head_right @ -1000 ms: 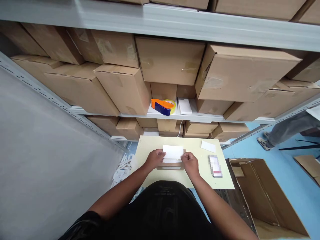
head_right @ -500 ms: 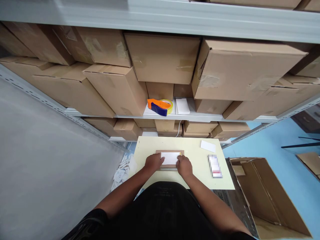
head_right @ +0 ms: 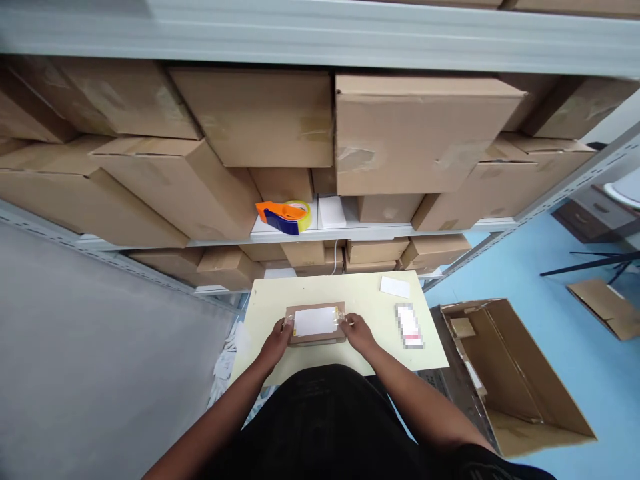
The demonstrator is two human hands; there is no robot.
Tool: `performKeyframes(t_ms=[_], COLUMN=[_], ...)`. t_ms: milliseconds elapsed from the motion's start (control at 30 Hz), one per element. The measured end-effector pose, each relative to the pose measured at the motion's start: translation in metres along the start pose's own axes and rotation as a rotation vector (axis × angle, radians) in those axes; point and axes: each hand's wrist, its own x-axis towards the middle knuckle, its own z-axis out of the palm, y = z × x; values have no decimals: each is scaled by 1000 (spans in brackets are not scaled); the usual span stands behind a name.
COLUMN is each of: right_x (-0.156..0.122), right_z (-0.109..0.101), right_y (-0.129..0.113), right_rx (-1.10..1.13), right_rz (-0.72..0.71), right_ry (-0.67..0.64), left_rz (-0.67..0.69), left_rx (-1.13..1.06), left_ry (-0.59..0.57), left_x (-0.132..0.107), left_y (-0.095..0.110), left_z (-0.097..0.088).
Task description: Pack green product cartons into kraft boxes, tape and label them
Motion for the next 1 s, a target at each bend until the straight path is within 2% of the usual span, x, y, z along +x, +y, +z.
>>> performKeyframes(t_ms=[100,200,367,500,633,733,867,1000], right_x=[1,3,11,10,0,-11,-34,-66], right_z=[-7,-19,-55,-91,-123,-145,-175,-212], right_y=[1,-4,-20,-37,-47,-46,-36,-19], right_rx=[124,197,270,291,293,300,276,263], right_rz=[62,59,-2,-54,-73,-73,-64,-26], right_ry=[-138,-158,-79,17,183,312,511,664], left_rz=[-52,5,98,147,248,333,419,493], left_rx=[-22,10,29,53,36,32,-37,-88], left_ry=[37,94,157,153,65,-32,-154,-292], left_x=[-10,-22,-37,-37,-23,-9,1,-4], left_y=[12,34,76,106,139,166,203,242], left_z=[5,11,22,26,29,39,69,112])
